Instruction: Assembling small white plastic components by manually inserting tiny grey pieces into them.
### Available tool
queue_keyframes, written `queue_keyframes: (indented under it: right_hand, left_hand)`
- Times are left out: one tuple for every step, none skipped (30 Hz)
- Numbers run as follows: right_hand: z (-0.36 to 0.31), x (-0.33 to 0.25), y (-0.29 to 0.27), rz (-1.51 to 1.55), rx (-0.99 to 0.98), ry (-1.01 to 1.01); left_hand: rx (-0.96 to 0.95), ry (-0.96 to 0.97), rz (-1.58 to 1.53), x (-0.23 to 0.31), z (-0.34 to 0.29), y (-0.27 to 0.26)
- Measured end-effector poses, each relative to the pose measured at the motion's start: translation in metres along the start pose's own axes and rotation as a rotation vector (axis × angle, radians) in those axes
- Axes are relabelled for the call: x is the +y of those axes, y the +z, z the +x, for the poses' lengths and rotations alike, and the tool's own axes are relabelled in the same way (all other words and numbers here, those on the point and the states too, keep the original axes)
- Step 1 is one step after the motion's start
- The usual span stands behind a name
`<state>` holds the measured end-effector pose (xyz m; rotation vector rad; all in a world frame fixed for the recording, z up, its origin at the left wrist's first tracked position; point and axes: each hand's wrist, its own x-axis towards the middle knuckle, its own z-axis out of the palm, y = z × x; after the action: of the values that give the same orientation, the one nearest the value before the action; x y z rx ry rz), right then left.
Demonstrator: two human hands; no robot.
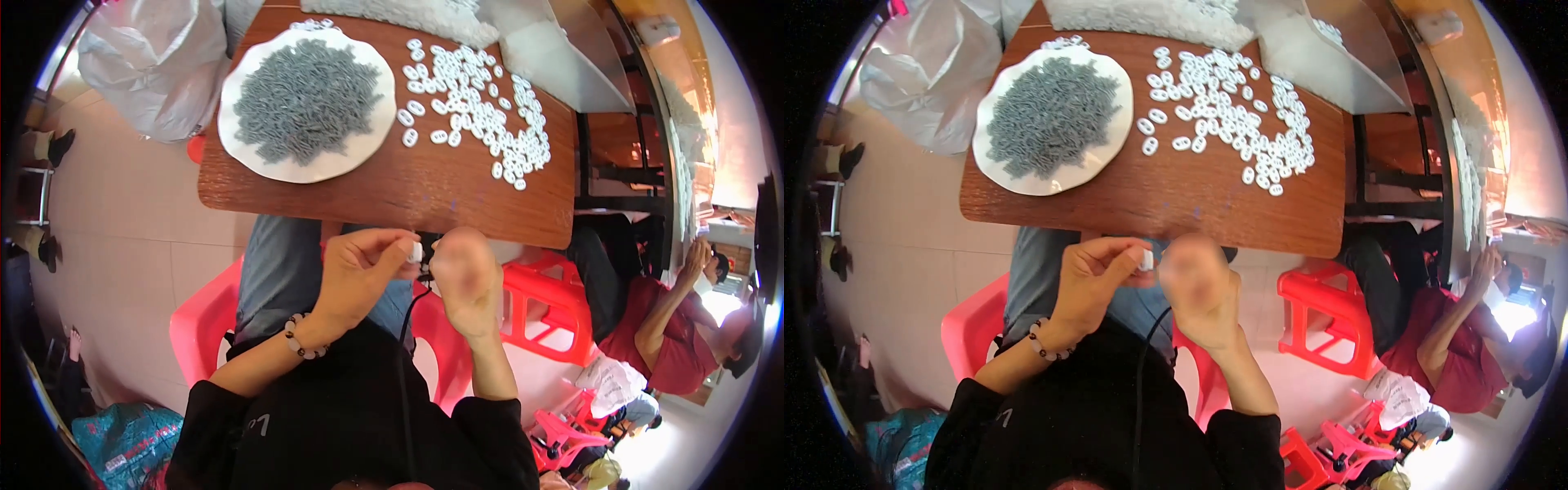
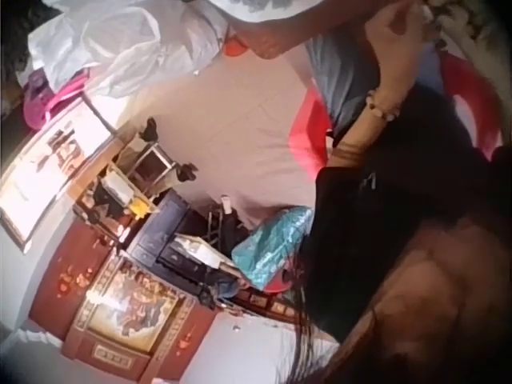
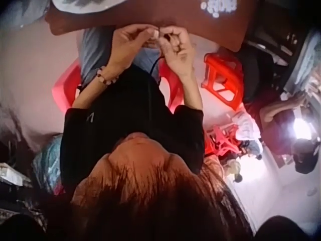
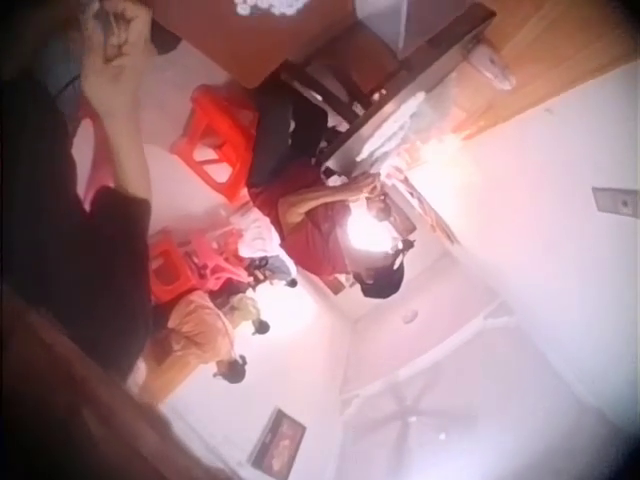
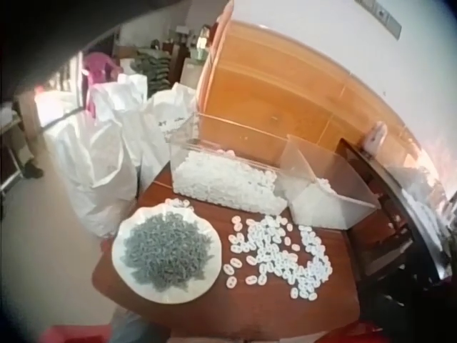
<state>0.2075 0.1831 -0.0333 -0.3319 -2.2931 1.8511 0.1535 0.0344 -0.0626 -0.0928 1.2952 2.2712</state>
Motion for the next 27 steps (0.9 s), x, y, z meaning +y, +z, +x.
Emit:
queue_keyframes:
  right_hand:
    - [0.001,-0.006,0.001,-0.107,-0.051,-0.037]
    - [0.003,-0.010,0.003,-0.214,-0.101,-0.076]
    - [0.004,-0.011,0.006,-0.273,-0.092,-0.113]
    - [0.005,-0.012,0.007,-0.266,-0.094,-0.124]
    - [0.005,-0.013,0.009,-0.266,-0.075,-0.136]
    - [0.006,-0.013,0.011,-0.264,-0.058,-0.147]
    - [0.009,-0.013,0.011,-0.274,-0.057,-0.187]
    - [0.011,-0.013,0.012,-0.270,-0.060,-0.194]
    - [0.013,-0.015,0.012,-0.276,-0.060,-0.203]
    - [0.014,-0.017,0.012,-0.284,-0.060,-0.209]
    - [0.016,-0.018,0.013,-0.284,-0.060,-0.211]
    - [0.018,-0.020,0.013,-0.234,-0.054,-0.192]
    - [0.020,-0.021,0.014,-0.185,-0.048,-0.172]
    - [0.022,-0.022,0.013,-0.189,-0.045,-0.169]
    - [0.025,-0.023,0.013,-0.172,-0.066,-0.190]
    - [0.026,-0.023,0.012,-0.155,-0.086,-0.210]
    - [0.027,-0.023,0.012,-0.159,-0.083,-0.209]
    - [0.026,-0.024,0.012,-0.154,-0.089,-0.207]
    - [0.027,-0.024,0.012,-0.148,-0.095,-0.205]
    - [0.027,-0.024,0.011,-0.153,-0.089,-0.203]
    - [0.028,-0.022,0.010,-0.139,-0.098,-0.222]
    - [0.028,-0.020,0.009,-0.124,-0.106,-0.241]
    - [0.029,-0.018,0.008,-0.126,-0.104,-0.240]
    - [0.029,-0.016,0.008,-0.123,-0.107,-0.263]
    - [0.029,-0.015,0.007,-0.119,-0.111,-0.286]
    - [0.029,-0.014,0.006,-0.122,-0.109,-0.286]
    - [0.028,-0.014,0.005,-0.113,-0.107,-0.260]
  left_hand:
    - [-0.042,-0.062,-0.032,0.006,0.001,0.000]
    - [-0.082,-0.124,-0.063,0.011,0.001,-0.001]
    - [-0.119,-0.135,-0.066,0.014,0.002,-0.002]
    - [-0.117,-0.123,-0.059,0.017,0.003,-0.002]
    - [-0.125,-0.106,-0.012,0.021,0.003,-0.002]
    - [-0.130,-0.090,0.034,0.024,0.003,-0.002]
    - [-0.126,-0.082,0.039,0.027,0.003,-0.001]
    - [-0.124,-0.061,0.054,0.031,0.003,0.000]
    - [-0.124,-0.042,0.068,0.034,0.003,0.001]
    - [-0.123,-0.039,0.070,0.037,0.004,0.000]
    - [-0.132,-0.018,0.039,0.038,0.005,0.000]
    - [-0.142,0.000,0.008,0.040,0.006,0.000]
    - [-0.144,-0.002,0.006,0.042,0.006,-0.001]
    - [-0.153,-0.009,-0.018,0.045,0.006,-0.001]
    - [-0.162,-0.015,-0.042,0.047,0.006,-0.002]
    - [-0.166,-0.017,-0.046,0.047,0.006,-0.003]
    - [-0.168,-0.013,-0.044,0.046,0.006,-0.004]
    - [-0.174,-0.011,-0.043,0.046,0.006,-0.005]
    - [-0.180,-0.014,-0.046,0.046,0.006,-0.006]
    - [-0.186,-0.003,-0.041,0.045,0.006,-0.007]
    - [-0.188,0.008,-0.035,0.045,0.006,-0.007]
    - [-0.192,0.007,-0.036,0.045,0.005,-0.006]
    - [-0.181,0.028,-0.007,0.045,0.004,-0.005]
    - [-0.170,0.050,0.021,0.044,0.003,-0.004]
    - [-0.173,0.049,0.019,0.043,0.003,-0.003]
    - [-0.166,0.060,0.029,0.042,0.003,-0.002]
    - [-0.159,0.070,0.040,0.041,0.003,-0.002]
